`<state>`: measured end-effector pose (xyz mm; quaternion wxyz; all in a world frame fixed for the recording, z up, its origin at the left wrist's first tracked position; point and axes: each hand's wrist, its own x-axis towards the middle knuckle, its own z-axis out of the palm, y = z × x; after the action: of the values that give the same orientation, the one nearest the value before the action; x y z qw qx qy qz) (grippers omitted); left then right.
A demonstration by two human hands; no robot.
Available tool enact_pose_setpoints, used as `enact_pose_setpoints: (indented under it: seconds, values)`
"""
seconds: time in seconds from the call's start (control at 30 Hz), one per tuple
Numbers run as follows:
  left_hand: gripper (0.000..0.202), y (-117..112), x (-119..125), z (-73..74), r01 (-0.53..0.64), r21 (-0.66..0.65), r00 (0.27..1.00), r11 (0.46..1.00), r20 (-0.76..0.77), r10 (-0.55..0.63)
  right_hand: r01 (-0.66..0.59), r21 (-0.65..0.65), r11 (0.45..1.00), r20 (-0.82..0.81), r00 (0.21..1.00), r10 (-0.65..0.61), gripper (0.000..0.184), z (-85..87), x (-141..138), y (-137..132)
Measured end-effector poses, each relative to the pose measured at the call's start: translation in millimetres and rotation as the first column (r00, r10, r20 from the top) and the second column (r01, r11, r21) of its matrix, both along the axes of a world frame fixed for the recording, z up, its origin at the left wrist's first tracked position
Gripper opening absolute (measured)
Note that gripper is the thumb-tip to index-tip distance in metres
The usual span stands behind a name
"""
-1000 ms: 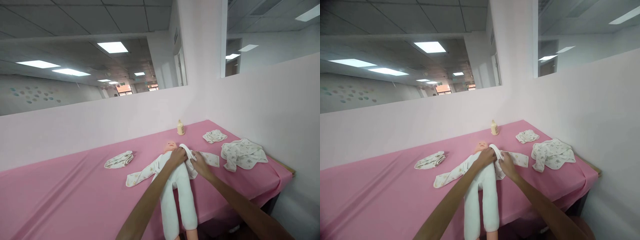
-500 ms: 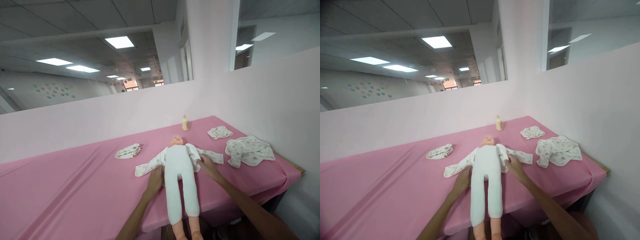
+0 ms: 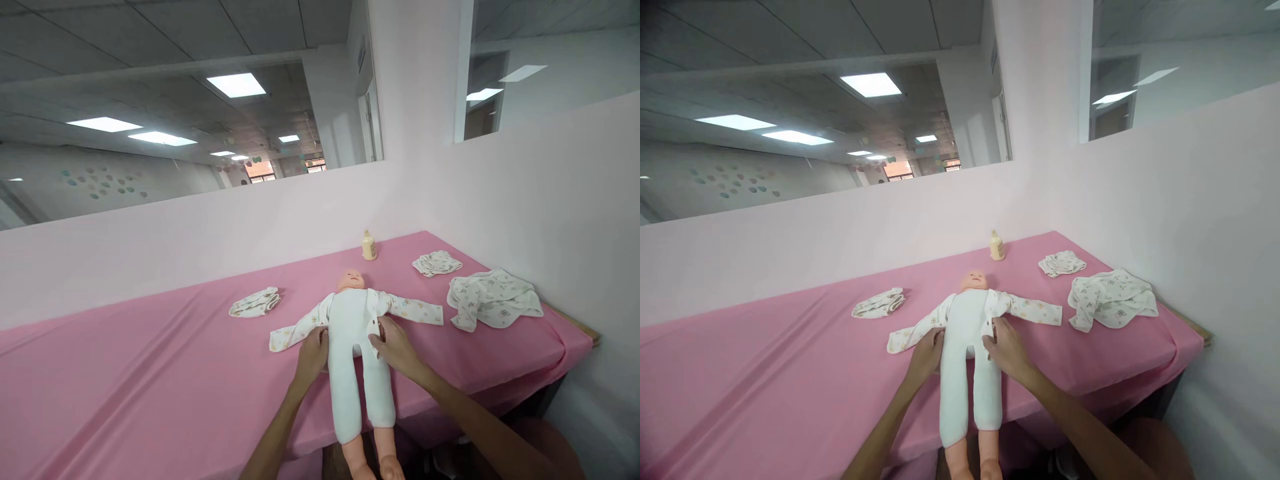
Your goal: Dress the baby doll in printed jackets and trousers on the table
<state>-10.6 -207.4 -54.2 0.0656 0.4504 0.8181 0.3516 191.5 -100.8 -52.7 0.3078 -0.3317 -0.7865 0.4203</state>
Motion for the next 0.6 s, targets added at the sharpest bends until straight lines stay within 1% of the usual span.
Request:
enact_pose_setpoints:
  seconds: [0.07,0.17,0.23,0.33,0.4,0.43,0.5,0.57,0.6]
  values:
    - [0.030,8,-5,-2.0,-0.015,-0.017,0.998,1.000,0.065,0.016,0.006,0.041,0.999,-0.007,1.000,-0.006,0.012,-1.7,2,-3]
    - [0.024,18,-12,-3.4,-0.029,-0.068,0.997,0.997,0.068,0.033,0.023,0.071,0.997,-0.027,0.999,-0.021,0.012,-1.0,4,-7]
    - [0.016,19,-11,-5.6,-0.032,-0.088,0.999,0.996,0.034,0.035,0.032,0.058,0.998,-0.044,0.999,-0.029,0.012,-0.8,3,-9]
    - [0.006,14,-5,-11.0,0.001,-0.056,0.998,0.998,-0.064,-0.004,0.049,0.056,0.997,-0.057,0.997,-0.046,0.013,-2.3,3,-10]
    - [0.009,9,-3,-13.0,0.014,-0.036,0.991,0.999,-0.133,-0.019,0.038,0.051,0.998,-0.068,0.997,-0.034,0.014,-3.9,4,-10]
    - [0.012,6,-5,-12.4,-0.001,-0.032,0.989,0.999,-0.148,-0.004,0.025,0.051,0.998,-0.075,0.997,-0.021,0.016,-4.5,5,-10]
    - [0.018,2,-11,-6.3,-0.083,-0.017,0.991,0.996,-0.105,0.081,-0.007,0.041,0.999,-0.098,0.995,0.011,0.019,-4.4,7,-8]
    - [0.021,-2,-18,6.7,-0.170,0.049,0.985,0.984,0.035,0.168,-0.014,-0.004,1.000,-0.127,0.992,0.013,0.018,-1.6,8,-5]
    - [0.020,-3,-20,15.4,-0.200,0.091,0.974,0.976,0.127,0.188,0.000,-0.027,1.000,-0.139,0.990,-0.004,0.015,1.1,7,-3]
